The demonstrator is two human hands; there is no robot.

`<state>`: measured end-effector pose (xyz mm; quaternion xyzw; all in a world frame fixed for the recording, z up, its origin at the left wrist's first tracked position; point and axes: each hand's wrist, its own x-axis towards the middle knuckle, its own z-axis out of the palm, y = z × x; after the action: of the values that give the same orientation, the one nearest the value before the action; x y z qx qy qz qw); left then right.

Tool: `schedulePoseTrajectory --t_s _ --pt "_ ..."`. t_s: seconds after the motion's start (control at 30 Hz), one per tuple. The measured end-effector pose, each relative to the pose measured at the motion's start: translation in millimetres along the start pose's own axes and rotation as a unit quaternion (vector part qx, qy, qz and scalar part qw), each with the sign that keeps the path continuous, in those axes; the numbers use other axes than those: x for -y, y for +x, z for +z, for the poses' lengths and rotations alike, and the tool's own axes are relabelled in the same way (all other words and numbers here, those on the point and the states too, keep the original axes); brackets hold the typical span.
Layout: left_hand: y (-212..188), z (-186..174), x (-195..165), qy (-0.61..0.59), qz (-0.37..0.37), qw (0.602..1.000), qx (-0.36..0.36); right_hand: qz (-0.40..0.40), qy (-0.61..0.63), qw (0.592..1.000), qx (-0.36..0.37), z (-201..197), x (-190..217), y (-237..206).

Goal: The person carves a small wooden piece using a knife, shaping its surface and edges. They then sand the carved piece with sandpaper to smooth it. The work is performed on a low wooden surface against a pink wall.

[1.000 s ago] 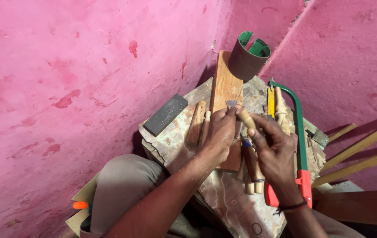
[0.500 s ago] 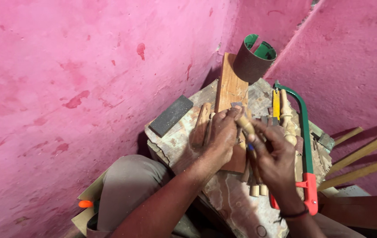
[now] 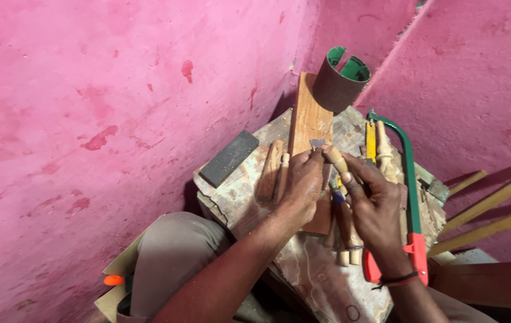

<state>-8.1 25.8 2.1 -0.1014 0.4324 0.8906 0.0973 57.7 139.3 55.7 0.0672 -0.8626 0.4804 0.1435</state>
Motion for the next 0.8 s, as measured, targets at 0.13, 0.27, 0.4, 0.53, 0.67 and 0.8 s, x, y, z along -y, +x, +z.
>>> schedulePoseTrajectory --t_s 0.13,0.27,0.4,0.53,0.67,0.8 --pt "4 -3 5 0.005 0.005 1.0 -0.001 -0.009 0.048 0.999 0.007 0 0 -3" --pt "2 -2 8 0.002 0.012 1.0 0.006 0.049 0.036 0.998 -0.003 0 6 3" --pt "1 -1 7 0.002 -0.013 1.0 0.018 0.054 0.016 0.998 -0.016 0 10 3" --pt "4 -4 5 -0.001 0.0 1.0 0.008 0.026 0.06 0.998 0.004 1 8 -1" --pt "3 -3 11 0.021 0.009 1.0 0.005 0.091 0.015 0.996 -0.007 -1 2 6" --pt "5 -3 15 0.001 -0.006 1.0 0.012 0.086 0.011 0.996 -0.012 -1 -1 6"
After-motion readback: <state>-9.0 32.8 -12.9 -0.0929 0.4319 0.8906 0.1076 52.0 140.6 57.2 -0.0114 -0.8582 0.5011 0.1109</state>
